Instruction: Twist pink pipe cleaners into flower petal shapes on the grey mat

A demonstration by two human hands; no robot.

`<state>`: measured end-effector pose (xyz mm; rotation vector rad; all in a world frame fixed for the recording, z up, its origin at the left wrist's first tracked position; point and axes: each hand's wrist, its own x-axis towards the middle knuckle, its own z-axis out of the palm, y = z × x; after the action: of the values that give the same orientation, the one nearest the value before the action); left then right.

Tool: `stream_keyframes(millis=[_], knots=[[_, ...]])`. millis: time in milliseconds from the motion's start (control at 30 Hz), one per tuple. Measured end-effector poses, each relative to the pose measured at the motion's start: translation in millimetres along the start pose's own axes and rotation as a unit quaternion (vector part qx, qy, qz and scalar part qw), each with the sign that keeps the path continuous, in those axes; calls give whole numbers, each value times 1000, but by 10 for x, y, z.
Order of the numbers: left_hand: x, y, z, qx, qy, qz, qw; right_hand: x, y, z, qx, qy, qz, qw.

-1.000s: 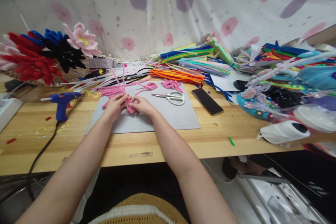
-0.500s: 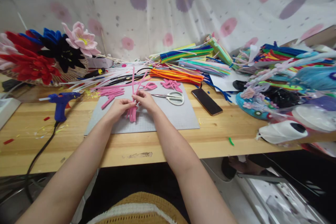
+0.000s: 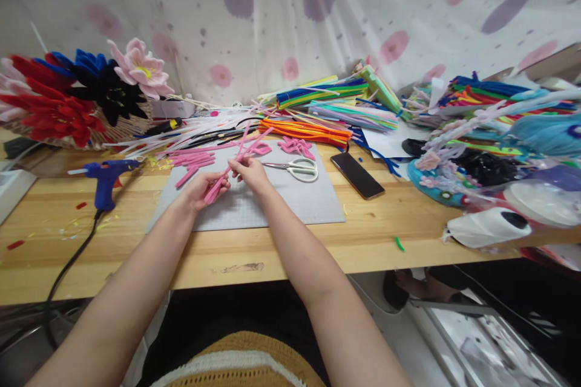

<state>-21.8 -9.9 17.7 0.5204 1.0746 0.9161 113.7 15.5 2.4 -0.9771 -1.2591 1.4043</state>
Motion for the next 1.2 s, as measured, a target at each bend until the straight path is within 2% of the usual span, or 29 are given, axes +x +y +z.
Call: stream_keyframes(millis=[67, 133, 300, 467, 600, 700, 900, 1000, 1067, 1133, 1167, 1200], knots=[[-12, 29, -19, -48, -20, -26, 998, -16, -24, -23, -27, -69, -25, 997], [-20, 47, -42, -95, -48, -58, 993, -10, -22, -48, -62, -111, -47, 991], [-23, 42, -99, -198, -119, -141, 963, 52, 40, -77, -114, -92, -117, 982], [-16, 1, -148, -296, -159, -187, 923, 38, 12, -82, -99, -159, -98, 977], [-3, -25, -139, -320, -175, -193, 911, 37, 11, -74, -106, -141, -106, 979], [-3, -28, -113, -315, -183, -169, 916, 51, 22, -58, -131, -117, -120, 977], [-22, -9, -94, -253, -169, -120, 945, 55, -61, -33, -212, -105, -139, 962], [-21, 9, -92, -185, -144, -97, 967, 45, -183, -58, -290, -114, -147, 939], [-16, 22, -77, -78, -107, -50, 990, 41, -264, -90, -353, -118, -159, 914], [-10, 28, -42, 66, -72, 36, 995, 46, -316, -122, -411, -114, -161, 890], [-8, 25, -18, 150, -51, 92, 983, 53, -326, -135, -436, -109, -154, 880], [-7, 17, 12, 241, -23, 153, 958, 63, -327, -144, -460, -100, -144, 870]])
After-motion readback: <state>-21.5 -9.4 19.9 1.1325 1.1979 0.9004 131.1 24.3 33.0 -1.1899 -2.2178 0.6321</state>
